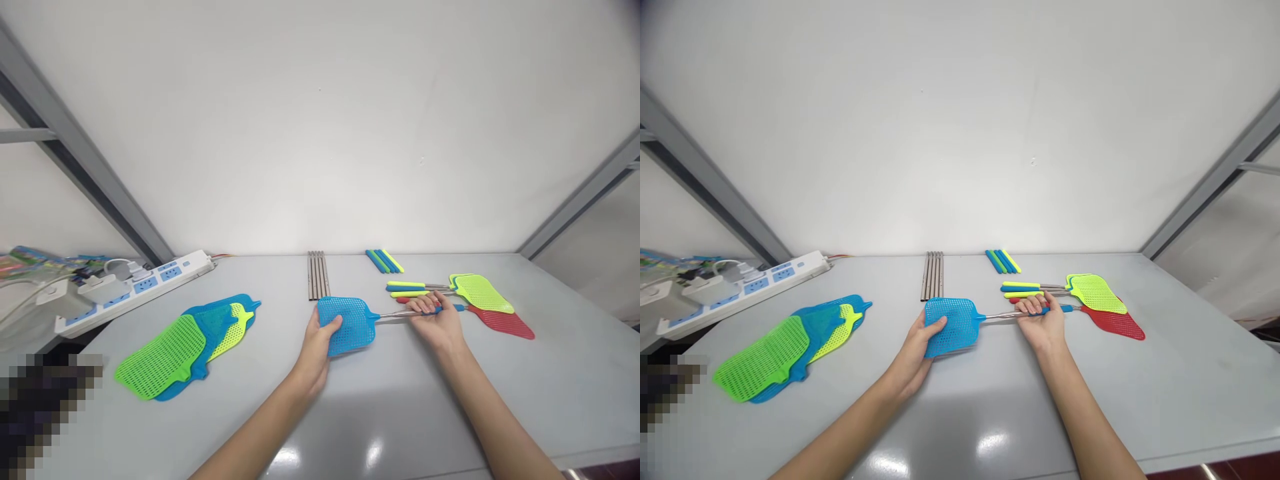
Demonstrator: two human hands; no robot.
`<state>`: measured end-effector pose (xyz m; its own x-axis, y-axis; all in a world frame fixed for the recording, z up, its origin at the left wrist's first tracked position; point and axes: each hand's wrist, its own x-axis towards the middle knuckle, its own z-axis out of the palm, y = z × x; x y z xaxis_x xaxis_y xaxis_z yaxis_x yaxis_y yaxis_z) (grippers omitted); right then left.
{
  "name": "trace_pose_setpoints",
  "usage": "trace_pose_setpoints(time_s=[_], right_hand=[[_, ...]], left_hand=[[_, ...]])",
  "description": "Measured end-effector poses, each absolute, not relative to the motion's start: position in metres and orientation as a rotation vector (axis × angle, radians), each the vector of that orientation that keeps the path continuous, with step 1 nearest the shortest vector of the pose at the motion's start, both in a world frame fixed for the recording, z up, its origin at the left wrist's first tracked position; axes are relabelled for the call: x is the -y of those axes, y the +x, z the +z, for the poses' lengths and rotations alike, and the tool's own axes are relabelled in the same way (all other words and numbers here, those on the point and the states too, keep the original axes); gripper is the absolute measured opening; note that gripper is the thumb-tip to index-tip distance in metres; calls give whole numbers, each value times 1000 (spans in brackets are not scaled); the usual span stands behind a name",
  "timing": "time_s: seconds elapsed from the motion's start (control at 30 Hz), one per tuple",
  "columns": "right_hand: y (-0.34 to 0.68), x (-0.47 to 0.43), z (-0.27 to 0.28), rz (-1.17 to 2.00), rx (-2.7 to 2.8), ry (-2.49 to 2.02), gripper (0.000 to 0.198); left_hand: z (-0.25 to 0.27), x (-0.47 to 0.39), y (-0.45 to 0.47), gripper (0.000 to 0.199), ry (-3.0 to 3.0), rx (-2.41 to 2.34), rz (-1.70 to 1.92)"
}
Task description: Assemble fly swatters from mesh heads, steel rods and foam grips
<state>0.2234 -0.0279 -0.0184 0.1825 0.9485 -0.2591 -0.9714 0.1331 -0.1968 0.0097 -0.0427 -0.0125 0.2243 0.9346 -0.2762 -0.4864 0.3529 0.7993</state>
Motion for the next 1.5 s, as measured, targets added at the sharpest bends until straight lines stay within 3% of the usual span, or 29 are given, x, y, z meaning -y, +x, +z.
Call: trace_pose_setpoints(time_s=[0.17,0.47,1.5], right_hand=[[226,28,-20,1399,-83,-338,23],[227,28,-23,1314,1,-330,29],[207,31,-25,1290,127,-300,36]], left_hand=[[-9,42,8,36,549,-711,840],[-14,56,12,41,626,-642,759],[-13,61,17,39,686,-807,862]])
